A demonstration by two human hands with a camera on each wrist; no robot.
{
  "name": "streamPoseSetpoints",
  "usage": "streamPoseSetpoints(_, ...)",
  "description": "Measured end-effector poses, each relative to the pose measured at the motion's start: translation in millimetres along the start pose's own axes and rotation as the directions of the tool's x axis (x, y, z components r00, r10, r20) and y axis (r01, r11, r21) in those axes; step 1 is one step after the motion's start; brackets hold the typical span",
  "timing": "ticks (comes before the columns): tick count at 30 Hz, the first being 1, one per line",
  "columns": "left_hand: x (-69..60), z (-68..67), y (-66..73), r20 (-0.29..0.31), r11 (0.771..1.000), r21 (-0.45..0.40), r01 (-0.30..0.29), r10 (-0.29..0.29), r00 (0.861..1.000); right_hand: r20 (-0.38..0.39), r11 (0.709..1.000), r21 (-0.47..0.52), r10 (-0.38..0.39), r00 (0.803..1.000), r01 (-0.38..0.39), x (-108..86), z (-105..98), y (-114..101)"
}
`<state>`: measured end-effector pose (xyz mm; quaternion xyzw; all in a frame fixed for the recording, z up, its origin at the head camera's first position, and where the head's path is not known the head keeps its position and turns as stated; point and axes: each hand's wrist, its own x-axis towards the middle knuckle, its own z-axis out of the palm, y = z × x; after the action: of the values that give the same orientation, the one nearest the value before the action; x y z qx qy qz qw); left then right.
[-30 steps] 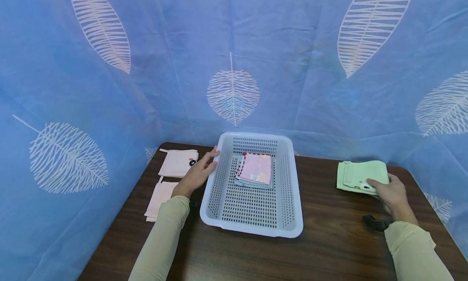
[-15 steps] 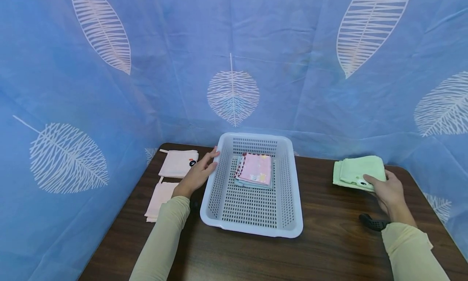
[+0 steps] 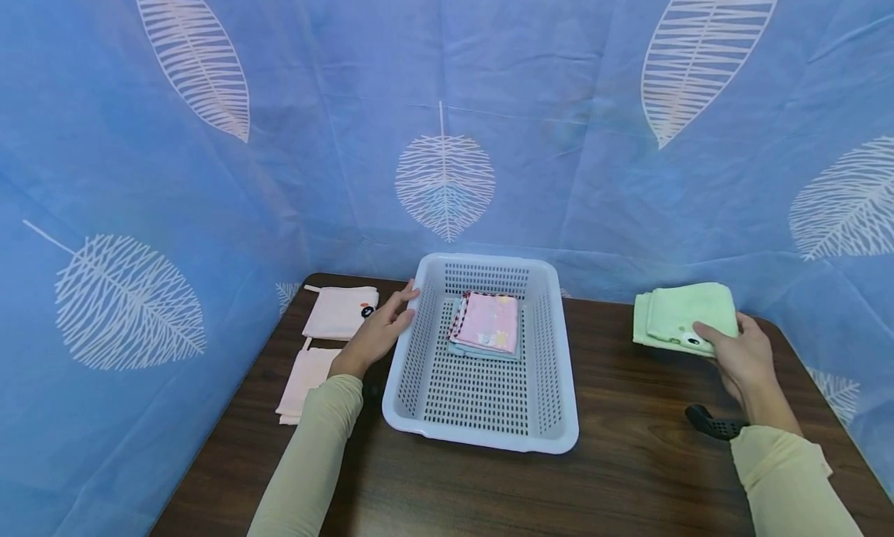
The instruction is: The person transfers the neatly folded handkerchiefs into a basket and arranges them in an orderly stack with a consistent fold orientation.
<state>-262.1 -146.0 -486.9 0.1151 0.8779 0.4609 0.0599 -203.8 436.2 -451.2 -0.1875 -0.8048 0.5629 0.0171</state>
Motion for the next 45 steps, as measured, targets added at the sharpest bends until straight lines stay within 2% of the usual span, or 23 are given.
streamPoseSetpoints(5, -0.5, -1.2, 0.8, 0.008, 1.000, 0.001, -0.002, 0.002, 1.000, 0.016, 0.998, 0.059, -0.013, 1.000, 0.012, -4.2, 3, -5)
streamPoseSetpoints(11, 0.2, -1.8, 1.7, 0.016, 1.000, -0.004, -0.009, 0.009, 1.000, 0.017, 0.998, 0.057, -0.038, 0.999, 0.037, -8.6, 9, -13)
streamPoseSetpoints(18, -0.9, -2.8, 2.3, 0.012, 1.000, 0.001, 0.004, -0.004, 1.000, 0.040, 0.972, 0.233, -0.042, 0.998, 0.032, -13.5, 17, -25)
streamPoseSetpoints(24, -1.5, -2.3, 1.3, 0.013, 1.000, -0.009, 0.015, -0.015, 1.000, 0.043, 0.976, 0.212, -0.049, 0.998, 0.039, -17.5, 21, -35)
streamPoseSetpoints(30, -1.5, -1.5, 2.7, 0.015, 1.000, -0.004, 0.017, -0.017, 1.000, 0.055, 0.968, 0.248, -0.050, 0.997, 0.035, -21.2, 25, -44)
streamPoseSetpoints(37, -1.2, -2.8, 3.9, 0.021, 1.000, 0.007, 0.011, -0.011, 1.000, 0.056, 0.974, 0.219, -0.064, 0.996, 0.051, -26.7, 32, -57)
streamPoseSetpoints(45, -2.2, -3.3, 4.6, 0.022, 1.000, -0.006, 0.012, -0.012, 1.000, 0.097, 0.954, 0.289, -0.111, 0.989, 0.079, -34.3, 40, -73)
